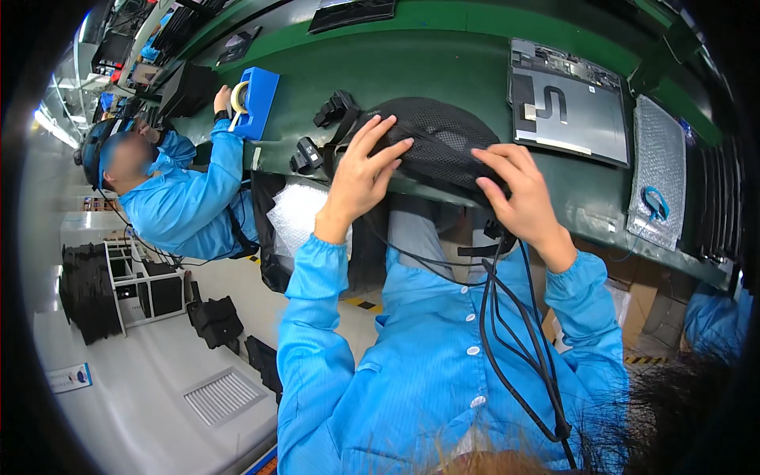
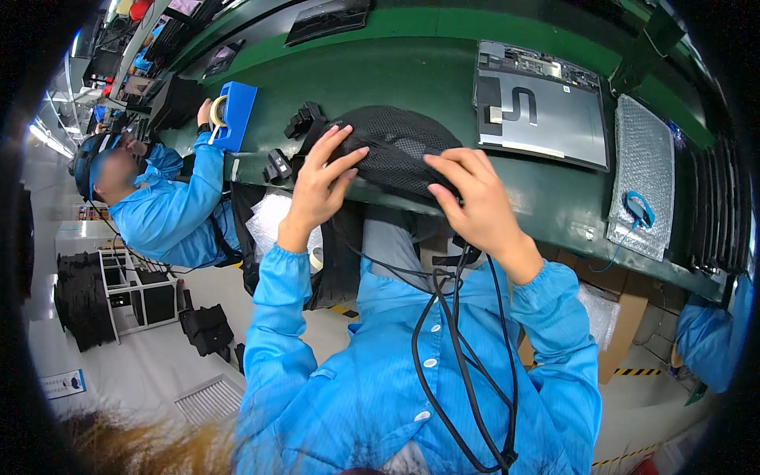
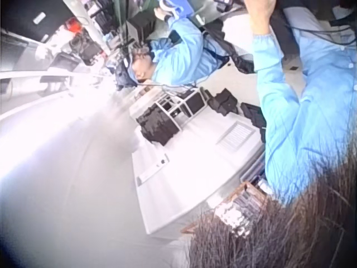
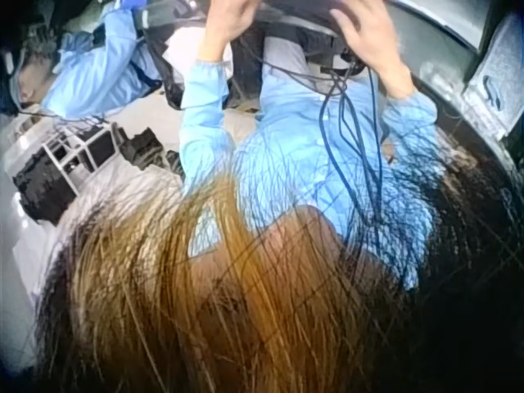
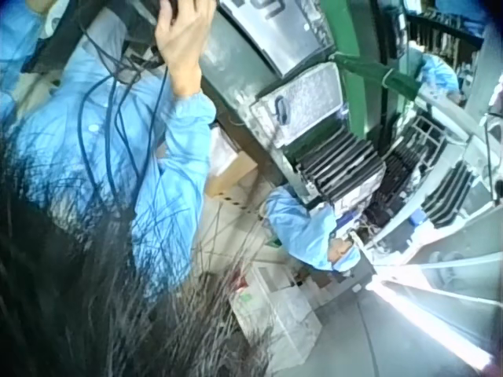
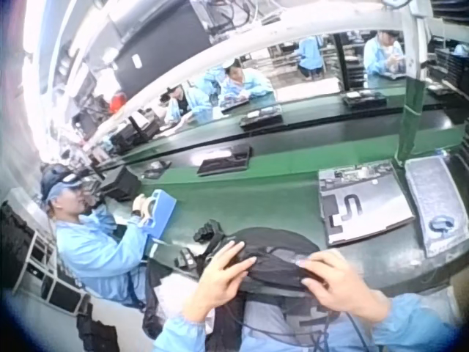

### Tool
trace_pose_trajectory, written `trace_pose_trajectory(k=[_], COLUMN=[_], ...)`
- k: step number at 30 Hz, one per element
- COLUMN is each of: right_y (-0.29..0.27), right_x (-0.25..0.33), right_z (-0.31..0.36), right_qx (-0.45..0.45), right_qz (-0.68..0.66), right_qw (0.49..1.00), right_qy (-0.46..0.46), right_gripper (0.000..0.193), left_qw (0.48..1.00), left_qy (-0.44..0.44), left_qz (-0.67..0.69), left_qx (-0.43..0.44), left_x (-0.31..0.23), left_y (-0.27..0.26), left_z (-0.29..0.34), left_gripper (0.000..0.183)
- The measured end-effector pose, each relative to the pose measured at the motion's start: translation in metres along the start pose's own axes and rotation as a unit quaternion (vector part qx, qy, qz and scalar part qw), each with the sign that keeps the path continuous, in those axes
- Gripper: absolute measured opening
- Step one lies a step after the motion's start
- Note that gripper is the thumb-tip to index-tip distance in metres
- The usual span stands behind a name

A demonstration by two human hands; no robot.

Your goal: Assembling a component and securing it with a buckled strap.

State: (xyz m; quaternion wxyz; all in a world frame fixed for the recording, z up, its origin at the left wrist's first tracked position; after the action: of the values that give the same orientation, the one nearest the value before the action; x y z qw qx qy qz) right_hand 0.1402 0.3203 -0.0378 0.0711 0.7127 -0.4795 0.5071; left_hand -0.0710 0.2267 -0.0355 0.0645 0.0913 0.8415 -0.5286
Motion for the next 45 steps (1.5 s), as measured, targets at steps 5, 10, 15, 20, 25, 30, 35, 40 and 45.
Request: trace_pose_trajectory(k=[5, 10, 15, 20, 25, 30, 35, 40, 45], right_y=[0.039, 0.047, 0.046, 0.041, 0.043, 0.047, 0.042, 0.041, 0.048], right_x=[-0.004, -0.003, 0.002, 0.004, 0.003, -0.003, 0.001, 0.003, -0.004], right_z=[-0.003, 0.004, 0.003, 0.009, 0.014, 0.009, 0.005, 0.008, 0.009], right_qx=[0.049, 0.051, 0.008, -0.021, -0.028, -0.021, -0.021, -0.02, 0.03], right_qz=[0.097, 0.102, 0.11, 0.111, 0.1, 0.053, 0.087, 0.097, 0.107], right_qw=[0.994, 0.992, 0.991, 0.986, 0.986, 0.994, 0.994, 0.994, 0.994], right_qy=[-0.027, -0.06, -0.075, -0.12, -0.127, -0.091, -0.062, -0.042, -0.014], right_gripper=[0.03, 0.028, 0.029, 0.031, 0.03, 0.031, 0.034, 0.04, 0.051], left_qw=[0.998, 0.997, 0.997, 0.999, 0.998, 0.998, 0.999, 0.997, 0.997], left_qy=[-0.01, -0.001, -0.01, 0.008, 0.014, 0.014, 0.005, -0.002, -0.019], left_qz=[0.018, 0.024, 0.026, -0.006, 0.023, 0.025, -0.036, -0.068, -0.071], left_qx=[-0.061, -0.078, -0.071, -0.035, -0.055, -0.05, 0.017, 0.034, 0.037], left_x=[0.004, 0.01, 0.002, -0.011, -0.008, -0.013, -0.022, -0.032, -0.037], left_y=[0.008, 0.011, 0.008, 0.013, 0.017, 0.017, 0.02, 0.02, 0.021], left_z=[0.015, 0.025, 0.019, 0.015, 0.018, 0.013, 0.006, 0.004, 0.002], left_gripper=[0.046, 0.049, 0.053, 0.052, 0.048, 0.045, 0.048, 0.05, 0.047])
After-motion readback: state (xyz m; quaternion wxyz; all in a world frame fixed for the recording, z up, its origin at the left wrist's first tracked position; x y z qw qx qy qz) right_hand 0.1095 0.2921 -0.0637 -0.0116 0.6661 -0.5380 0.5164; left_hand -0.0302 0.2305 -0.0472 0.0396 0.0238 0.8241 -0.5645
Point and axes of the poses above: each hand's wrist, its own z-axis away from the middle knuckle, its own y-axis out of the palm, x = y × z, the point moved 9 cm from there along -z, towards the middle knuckle, and after that the axes turned 11 degrees about -z, right-handed, at the moved point
